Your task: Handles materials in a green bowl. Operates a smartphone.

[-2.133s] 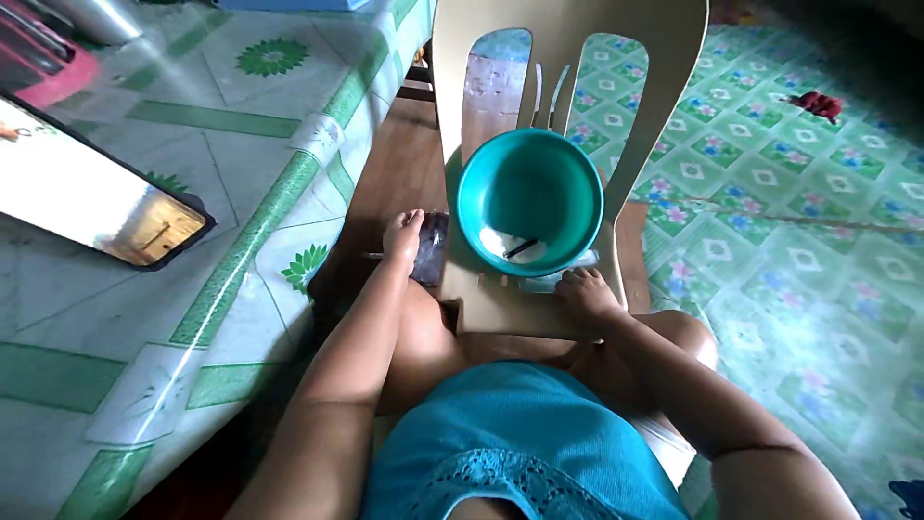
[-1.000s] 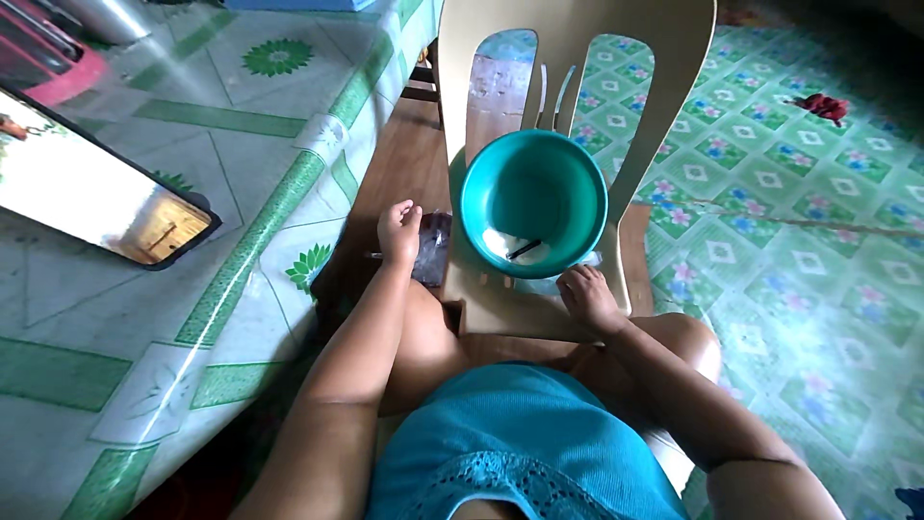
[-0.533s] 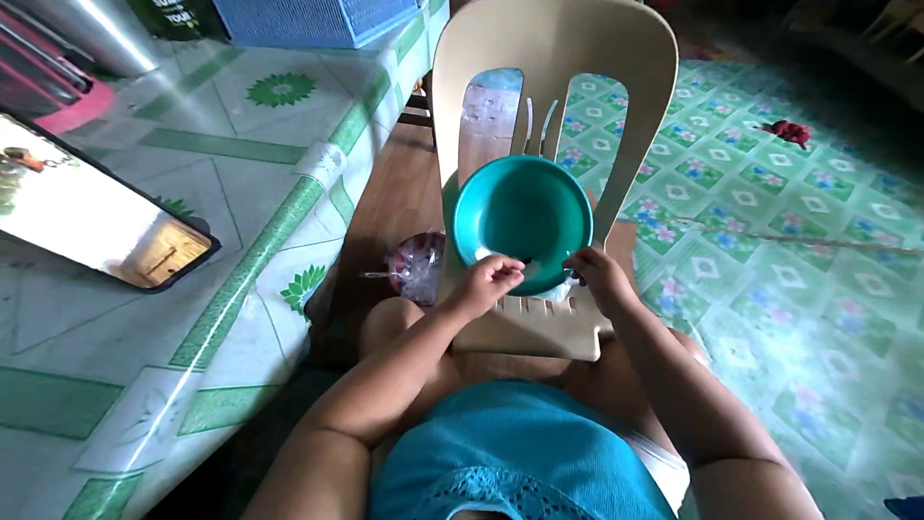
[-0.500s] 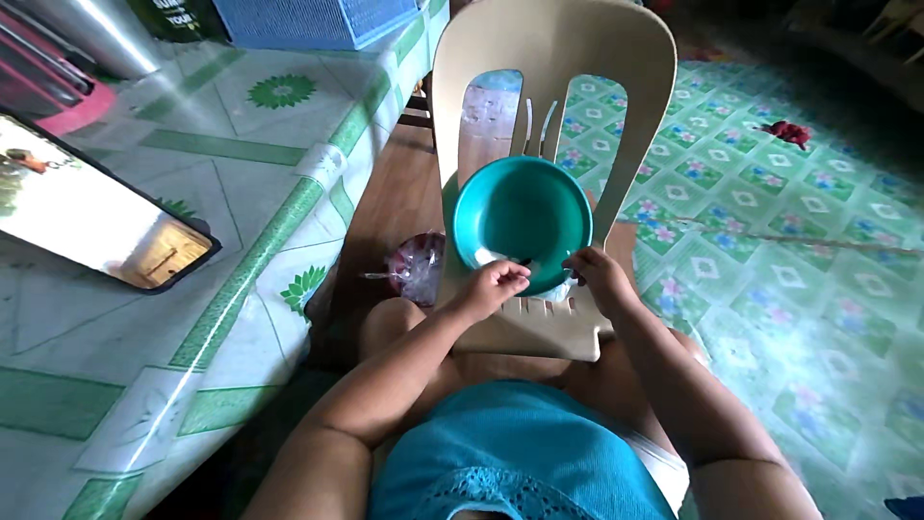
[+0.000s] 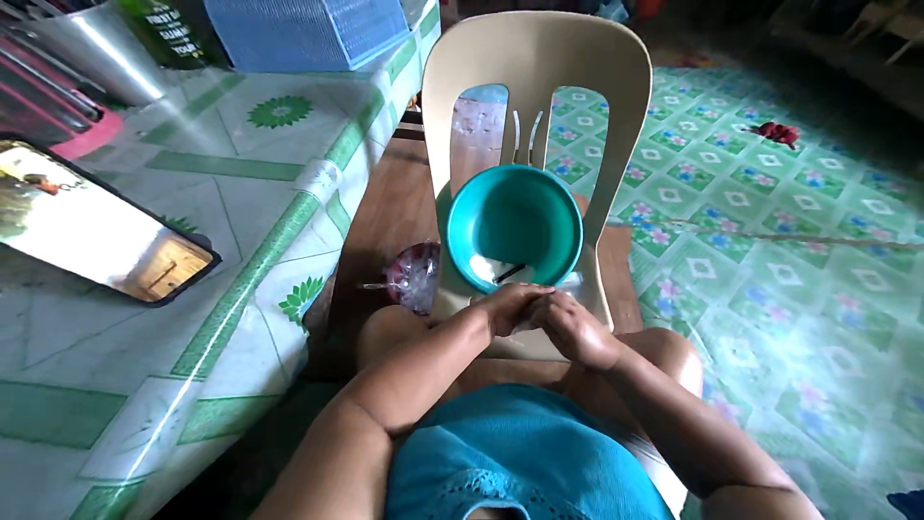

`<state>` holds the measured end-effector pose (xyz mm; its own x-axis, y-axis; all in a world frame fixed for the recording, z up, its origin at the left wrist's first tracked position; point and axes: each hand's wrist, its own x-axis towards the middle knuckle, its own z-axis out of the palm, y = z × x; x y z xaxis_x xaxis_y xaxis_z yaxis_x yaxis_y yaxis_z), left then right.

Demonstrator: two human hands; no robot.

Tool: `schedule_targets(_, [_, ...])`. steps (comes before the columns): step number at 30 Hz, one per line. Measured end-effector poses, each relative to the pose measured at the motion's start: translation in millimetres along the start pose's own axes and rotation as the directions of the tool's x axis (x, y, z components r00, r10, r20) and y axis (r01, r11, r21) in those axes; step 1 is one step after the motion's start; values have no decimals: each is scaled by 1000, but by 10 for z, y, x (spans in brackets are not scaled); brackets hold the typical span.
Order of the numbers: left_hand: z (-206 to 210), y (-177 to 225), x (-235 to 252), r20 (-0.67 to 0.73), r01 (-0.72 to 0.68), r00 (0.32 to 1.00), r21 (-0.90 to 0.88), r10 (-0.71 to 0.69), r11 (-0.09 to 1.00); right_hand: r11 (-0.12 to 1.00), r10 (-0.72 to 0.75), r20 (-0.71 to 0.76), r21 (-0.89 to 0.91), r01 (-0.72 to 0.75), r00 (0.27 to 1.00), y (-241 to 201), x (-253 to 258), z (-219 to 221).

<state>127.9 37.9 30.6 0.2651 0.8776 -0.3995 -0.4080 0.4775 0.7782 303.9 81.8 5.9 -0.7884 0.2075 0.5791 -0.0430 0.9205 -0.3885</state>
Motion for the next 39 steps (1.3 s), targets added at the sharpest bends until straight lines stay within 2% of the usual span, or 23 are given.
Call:
schedule_targets(2, [-55,-16,42,-28,-25,999,16,26,1000,996,-55,4,-65,55,998,18,-88,88])
schedule_targets(5, [-77,11,52,-205,-69,974,113,91,991,986,-92,30,-140,95,995,54,-145,192])
schedule_targets(8, [-142,97,22,-360,-135,911,196,199,971,982,-118,96,-139,130,988,86,-129,264])
schedule_targets(11, [-227,135,-48,-425,-194,848,311,318,931,990,-88,164,-93,104,983,131,-83,280])
schedule_targets(12, [-245,137,-80,-427,-210,828,364,363,907,997,-48,155,-59,58,987,152,-70,271])
schedule_targets(14, [-277,130,-129,-419,-244,797,437,436,866,997,77,-5,-7,-77,997,208,-25,281])
schedule_targets(15, [-288,120,-145,-408,-263,787,456,462,850,982,188,-89,36,-186,978,219,32,276])
schedule_targets(16, [-292,115,-163,-395,-274,785,470,478,839,942,331,-109,93,-322,937,214,122,246])
schedule_targets(18, [-277,112,-192,-370,-285,792,480,486,829,789,582,36,218,-575,812,182,342,147])
schedule_targets(19, [-265,106,-199,-364,-287,795,479,485,830,739,625,82,259,-622,777,172,422,138])
schedule_targets(22, [-261,81,-188,-374,-311,785,450,493,837,759,605,30,282,-587,796,165,481,250])
schedule_targets(26, [-256,94,-201,-411,-321,776,396,478,861,698,651,135,282,-659,747,90,451,298])
schedule_targets(31, [-258,134,-169,-449,-286,753,434,481,854,737,627,132,219,-639,768,97,342,393])
schedule_targets(36, [-207,120,-124,-479,-272,716,479,508,835,738,606,157,257,-624,780,149,276,381])
schedule_targets(39, [-209,72,-63,-475,-307,691,489,545,816,688,638,191,294,-663,746,139,258,368])
